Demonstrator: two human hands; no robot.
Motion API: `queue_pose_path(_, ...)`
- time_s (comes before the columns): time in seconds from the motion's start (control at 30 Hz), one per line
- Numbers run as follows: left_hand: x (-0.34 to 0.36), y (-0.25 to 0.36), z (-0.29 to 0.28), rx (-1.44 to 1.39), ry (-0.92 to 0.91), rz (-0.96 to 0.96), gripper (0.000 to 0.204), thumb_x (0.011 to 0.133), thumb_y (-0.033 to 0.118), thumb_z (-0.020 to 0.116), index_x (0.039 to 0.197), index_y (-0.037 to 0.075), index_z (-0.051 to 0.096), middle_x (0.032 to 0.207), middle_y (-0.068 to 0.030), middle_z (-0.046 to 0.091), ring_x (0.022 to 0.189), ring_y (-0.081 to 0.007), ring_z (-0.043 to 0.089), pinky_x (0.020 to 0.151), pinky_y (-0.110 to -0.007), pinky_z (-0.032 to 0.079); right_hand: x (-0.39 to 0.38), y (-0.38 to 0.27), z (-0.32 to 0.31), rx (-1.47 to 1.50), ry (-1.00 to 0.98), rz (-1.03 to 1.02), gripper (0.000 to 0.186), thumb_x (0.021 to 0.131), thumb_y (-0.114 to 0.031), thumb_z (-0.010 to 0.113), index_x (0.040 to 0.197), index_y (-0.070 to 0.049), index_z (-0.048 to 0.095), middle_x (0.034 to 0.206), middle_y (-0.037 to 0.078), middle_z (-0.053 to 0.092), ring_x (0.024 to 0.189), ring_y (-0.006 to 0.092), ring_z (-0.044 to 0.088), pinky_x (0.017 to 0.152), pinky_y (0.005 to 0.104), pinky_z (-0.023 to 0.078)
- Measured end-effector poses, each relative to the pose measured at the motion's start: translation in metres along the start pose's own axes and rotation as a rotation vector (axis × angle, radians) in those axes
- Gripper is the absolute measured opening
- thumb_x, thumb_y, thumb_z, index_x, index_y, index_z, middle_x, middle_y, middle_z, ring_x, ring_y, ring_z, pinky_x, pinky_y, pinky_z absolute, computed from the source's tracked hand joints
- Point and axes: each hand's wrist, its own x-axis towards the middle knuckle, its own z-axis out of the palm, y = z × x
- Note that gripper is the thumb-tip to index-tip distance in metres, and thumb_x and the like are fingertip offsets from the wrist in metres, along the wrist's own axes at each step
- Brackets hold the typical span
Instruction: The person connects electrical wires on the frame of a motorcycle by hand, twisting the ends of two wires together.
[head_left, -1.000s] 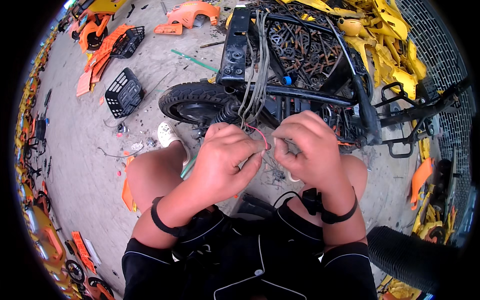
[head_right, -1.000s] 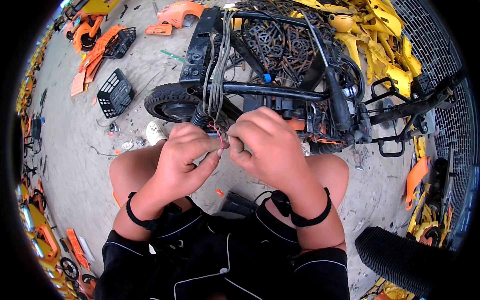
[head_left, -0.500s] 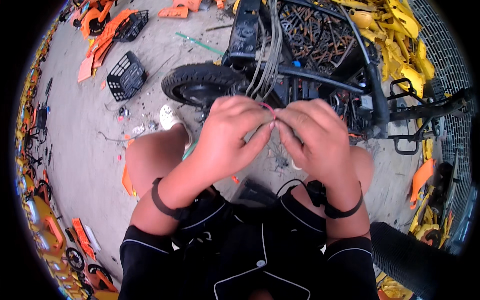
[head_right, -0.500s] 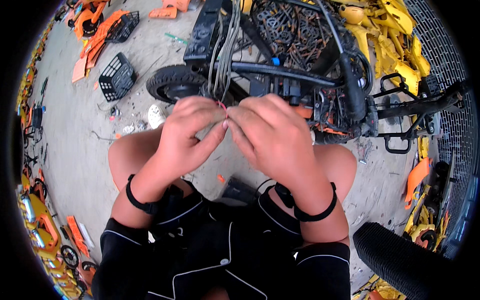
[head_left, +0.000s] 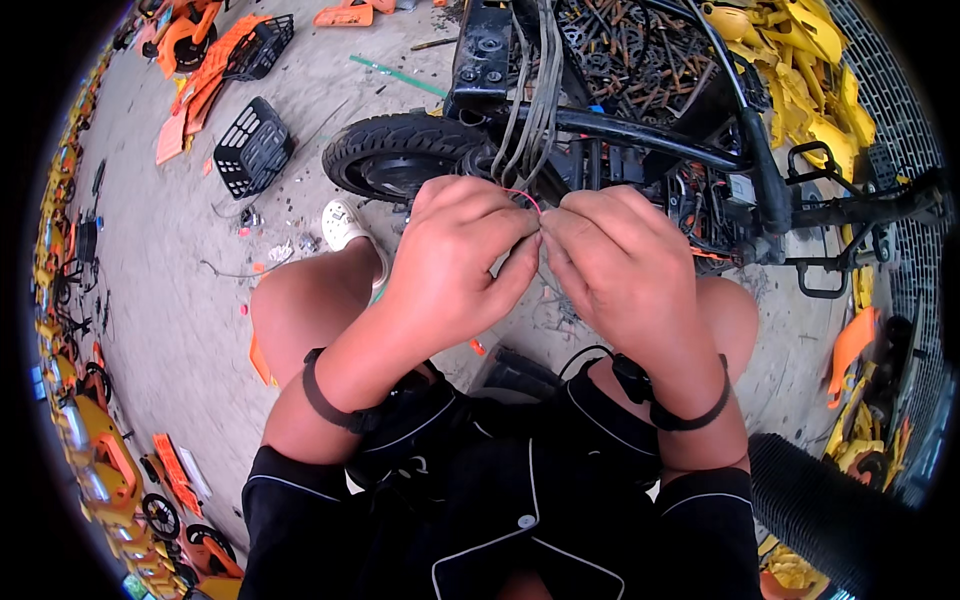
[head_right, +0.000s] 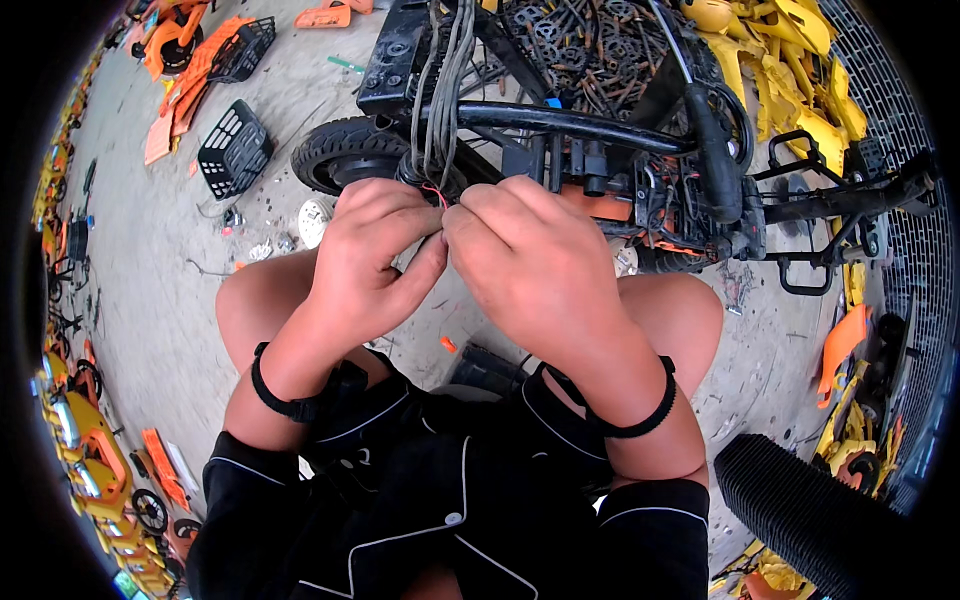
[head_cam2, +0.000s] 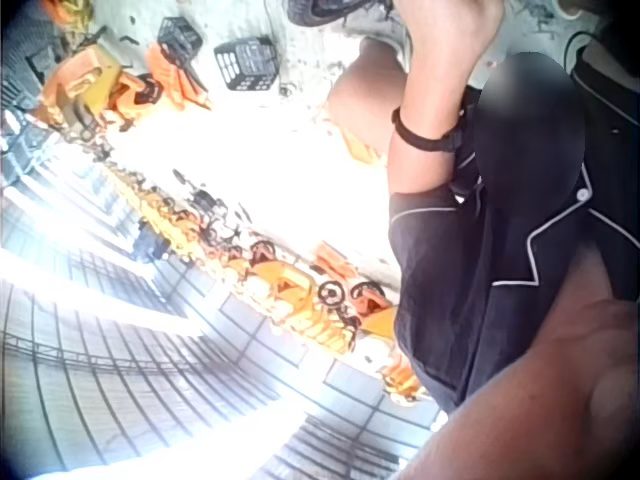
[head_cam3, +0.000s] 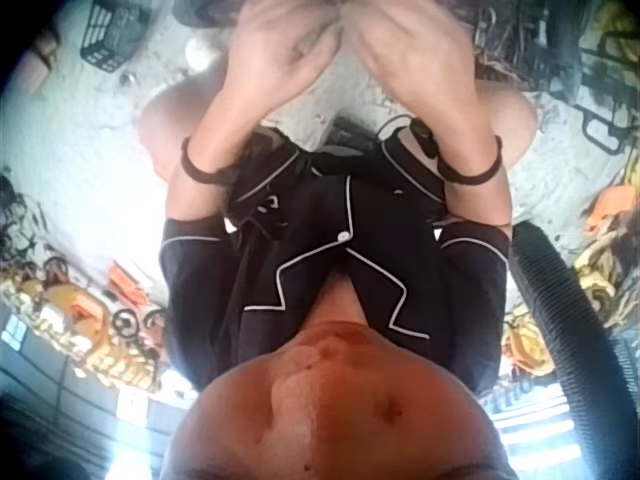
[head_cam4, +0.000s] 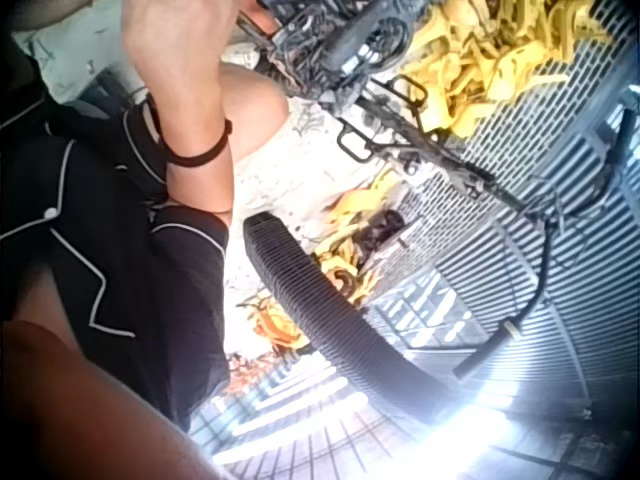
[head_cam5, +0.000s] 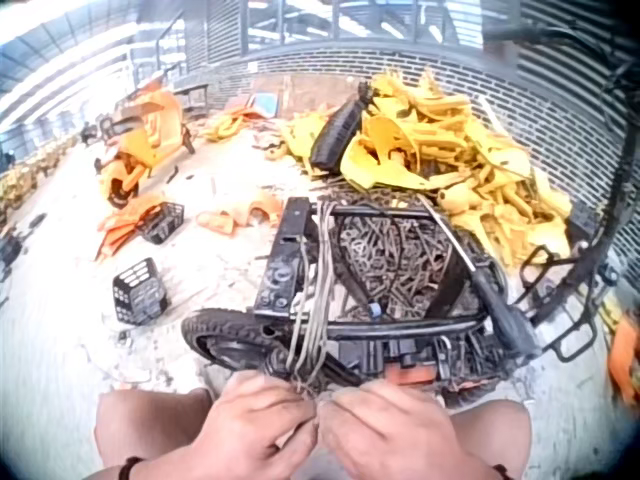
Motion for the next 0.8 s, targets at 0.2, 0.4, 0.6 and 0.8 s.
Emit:
queue_pose_path(0.2, 0.000, 0.002, -0.005, 0.009, -0.028, 0.016, 0.017, 0.077, 0.004, 0.077, 0.094, 0.002, 0.075, 0.092, -0.0113, 0.071, 0.094, -0.0305, 0.067, 0.089, -0.043, 0.048, 0.000, 0.002, 0.003, 0.028, 0.021, -0.003, 0.024, 0.072, -0.004, 0.080, 0.094, -0.004, 0.070, 0.095, 0.007, 0.068, 0.084, 0.0260, 0.067, 0.071, 0.0353, 0.056)
queue_pose_path(0.4, 0.002, 0.004, -0.009, -0.024, -0.056, 0.017, 0.018, 0.077, 0.003, 0.078, 0.095, 0.002, 0.075, 0.094, -0.0110, 0.072, 0.095, -0.0300, 0.067, 0.089, -0.042, 0.048, 0.002, 0.004, 0.000, 0.082, 0.049, 0.015, 0.024, 0.070, -0.002, 0.081, 0.091, -0.004, 0.068, 0.093, 0.007, 0.067, 0.082, 0.0264, 0.066, 0.070, 0.0359, 0.056)
queue_pose_path(0.6, 0.003, 0.004, -0.009, -0.068, -0.057, -0.005, 0.014, 0.078, 0.009, 0.077, 0.092, 0.005, 0.077, 0.094, -0.0068, 0.075, 0.096, -0.0265, 0.068, 0.092, -0.042, 0.046, 0.005, 0.005, -0.004, 0.166, 0.060, 0.063, 0.022, 0.071, 0.002, 0.079, 0.089, -0.005, 0.068, 0.089, 0.008, 0.068, 0.081, 0.0274, 0.067, 0.070, 0.0355, 0.056)
queue_pose_path(0.8, 0.003, 0.008, -0.012, -0.088, -0.095, -0.001, 0.014, 0.080, 0.006, 0.078, 0.094, 0.005, 0.077, 0.096, -0.0072, 0.075, 0.107, -0.0272, 0.068, 0.095, -0.041, 0.046, 0.006, 0.013, -0.008, 0.150, 0.102, 0.125, 0.020, 0.073, 0.001, 0.079, 0.089, -0.005, 0.069, 0.089, 0.008, 0.070, 0.081, 0.0292, 0.068, 0.072, 0.0383, 0.057)
